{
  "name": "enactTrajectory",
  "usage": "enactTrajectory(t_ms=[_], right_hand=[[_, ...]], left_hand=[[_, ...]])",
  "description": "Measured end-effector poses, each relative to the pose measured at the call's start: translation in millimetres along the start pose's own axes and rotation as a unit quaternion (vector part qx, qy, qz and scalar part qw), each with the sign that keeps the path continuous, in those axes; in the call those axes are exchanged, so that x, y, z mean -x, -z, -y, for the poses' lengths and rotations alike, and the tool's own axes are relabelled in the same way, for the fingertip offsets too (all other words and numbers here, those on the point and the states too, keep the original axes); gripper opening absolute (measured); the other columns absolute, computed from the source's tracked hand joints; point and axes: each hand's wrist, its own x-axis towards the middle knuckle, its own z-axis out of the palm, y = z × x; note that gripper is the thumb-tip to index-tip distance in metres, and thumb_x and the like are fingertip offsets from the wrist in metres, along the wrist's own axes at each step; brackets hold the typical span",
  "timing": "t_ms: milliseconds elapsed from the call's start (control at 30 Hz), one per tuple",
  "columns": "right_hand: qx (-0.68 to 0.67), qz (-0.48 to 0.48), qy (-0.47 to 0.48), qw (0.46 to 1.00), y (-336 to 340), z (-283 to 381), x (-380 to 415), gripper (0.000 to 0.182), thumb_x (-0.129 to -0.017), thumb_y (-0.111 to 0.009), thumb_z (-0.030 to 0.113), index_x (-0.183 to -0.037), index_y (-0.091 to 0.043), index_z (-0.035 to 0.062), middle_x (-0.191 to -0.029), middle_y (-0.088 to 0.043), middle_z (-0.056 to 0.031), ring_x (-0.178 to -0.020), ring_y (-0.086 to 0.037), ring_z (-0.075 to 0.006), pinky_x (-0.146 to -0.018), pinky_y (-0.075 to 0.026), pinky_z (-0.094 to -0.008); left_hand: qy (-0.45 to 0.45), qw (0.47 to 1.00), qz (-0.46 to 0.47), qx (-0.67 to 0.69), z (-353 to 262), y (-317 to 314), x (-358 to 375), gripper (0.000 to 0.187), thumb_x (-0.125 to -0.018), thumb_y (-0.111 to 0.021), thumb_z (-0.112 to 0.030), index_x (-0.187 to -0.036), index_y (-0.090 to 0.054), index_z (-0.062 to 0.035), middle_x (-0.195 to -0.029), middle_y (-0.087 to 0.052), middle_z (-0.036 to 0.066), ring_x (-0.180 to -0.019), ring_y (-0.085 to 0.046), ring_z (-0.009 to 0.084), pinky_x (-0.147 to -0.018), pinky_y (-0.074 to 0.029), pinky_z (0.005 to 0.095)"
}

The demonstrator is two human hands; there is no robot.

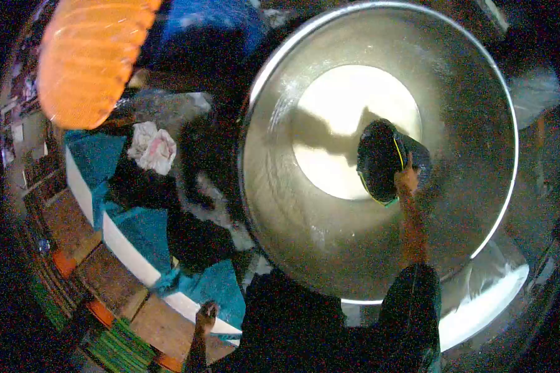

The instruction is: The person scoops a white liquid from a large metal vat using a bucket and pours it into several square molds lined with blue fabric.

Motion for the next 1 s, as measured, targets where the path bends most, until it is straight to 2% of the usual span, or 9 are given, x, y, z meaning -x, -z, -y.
enactTrajectory(t_ms=[67,100,233,467,600,767,833,933,1000], right_hand=[[0.027,0.019,-0.046,0.998,-20.5,4.3,-10.1,0.090,-0.079,-0.061,0.013,-0.155,-0.018,0.0310,-0.130,-0.051,-0.0308,-0.112,-0.058,-0.0463,-0.093,-0.049,-0.0534],[0.050,0.030,-0.083,0.995,-30.7,7.5,-14.2,0.091,-0.080,-0.063,0.015,-0.155,-0.015,0.0305,-0.135,-0.045,-0.0340,-0.110,-0.059,-0.0477,-0.091,-0.050,-0.0537],[0.055,0.074,-0.127,0.988,-98.6,22.2,-33.3,0.094,-0.082,-0.064,0.017,-0.156,-0.008,0.0307,-0.142,-0.028,-0.0442,-0.105,-0.060,-0.0515,-0.085,-0.053,-0.0530],[-0.010,0.148,0.039,0.988,-139.6,182.8,9.4,0.086,-0.087,-0.057,0.018,-0.155,-0.007,0.0366,-0.143,-0.006,-0.0516,-0.100,-0.061,-0.0558,-0.081,-0.055,-0.0492],[-0.050,0.162,0.067,0.983,-127.9,193.4,29.1,0.084,-0.085,-0.059,0.016,-0.153,-0.017,0.0420,-0.147,-0.016,-0.0446,-0.101,-0.060,-0.0556,-0.085,-0.053,-0.0502],[-0.225,0.115,0.276,0.927,-137.7,110.2,-0.2,0.063,-0.083,-0.063,0.023,-0.144,-0.044,0.0190,-0.119,-0.060,-0.0300,-0.105,-0.064,-0.0425,-0.086,-0.052,-0.0466],[-0.345,0.221,0.296,0.863,-148.8,55.4,-9.1,0.051,-0.084,-0.061,0.025,-0.132,-0.055,0.0090,-0.104,-0.068,-0.0215,-0.099,-0.067,-0.0325,-0.086,-0.051,-0.0400],[-0.383,0.176,0.274,0.864,-95.6,76.1,39.5,0.034,-0.087,-0.059,0.015,-0.119,-0.062,0.0028,-0.100,-0.069,-0.0166,-0.096,-0.064,-0.0216,-0.083,-0.051,-0.0359],[-0.362,0.158,0.294,0.870,-79.4,72.2,45.3,0.034,-0.087,-0.058,0.011,-0.120,-0.062,0.0026,-0.103,-0.069,-0.0170,-0.096,-0.064,-0.0213,-0.083,-0.051,-0.0353]], left_hand=[[-0.013,0.999,-0.003,-0.038,44.2,-13.9,16.5,0.026,-0.096,-0.058,-0.017,-0.116,-0.063,-0.0005,-0.098,-0.070,0.015,-0.087,-0.069,0.0235,-0.081,-0.054,0.0321],[0.173,0.952,0.018,0.251,48.3,-19.3,24.7,0.026,-0.093,-0.062,-0.016,-0.117,-0.062,-0.0050,-0.100,-0.071,0.011,-0.092,-0.068,0.0213,-0.074,-0.053,0.0320],[0.164,0.944,0.096,0.268,55.2,-6.1,36.3,0.036,-0.093,-0.063,-0.017,-0.126,-0.056,-0.0054,-0.109,-0.068,0.014,-0.097,-0.068,0.0238,-0.074,-0.055,0.0348],[0.211,0.956,0.023,0.201,-44.9,13.5,20.9,0.041,-0.098,-0.057,-0.035,-0.126,-0.056,-0.0053,-0.102,-0.071,0.011,-0.084,-0.069,0.0193,-0.063,-0.052,0.0299],[0.183,0.953,-0.022,0.241,-58.4,8.6,24.4,0.040,-0.097,-0.057,-0.038,-0.119,-0.060,-0.0045,-0.095,-0.072,0.008,-0.080,-0.069,0.0172,-0.066,-0.052,0.0288],[-0.027,0.997,-0.034,0.064,-15.9,-16.5,-2.6,0.027,-0.093,-0.059,-0.009,-0.119,-0.061,-0.0031,-0.105,-0.068,0.009,-0.090,-0.066,0.0185,-0.073,-0.056,0.0314],[-0.010,0.964,-0.064,0.256,-28.7,-20.3,-15.9,0.019,-0.093,-0.058,-0.006,-0.111,-0.066,-0.0019,-0.102,-0.068,0.010,-0.094,-0.065,0.0193,-0.080,-0.056,0.0308],[0.010,0.988,-0.081,0.128,-87.8,2.9,-37.2,0.022,-0.091,-0.061,-0.008,-0.111,-0.065,0.0004,-0.103,-0.070,0.018,-0.096,-0.067,0.0260,-0.087,-0.052,0.0351],[-0.180,0.971,-0.143,-0.067,-123.3,1.8,-57.4,0.018,-0.091,-0.059,-0.008,-0.106,-0.068,-0.0021,-0.106,-0.070,0.014,-0.097,-0.067,0.0273,-0.086,-0.053,0.0372]])
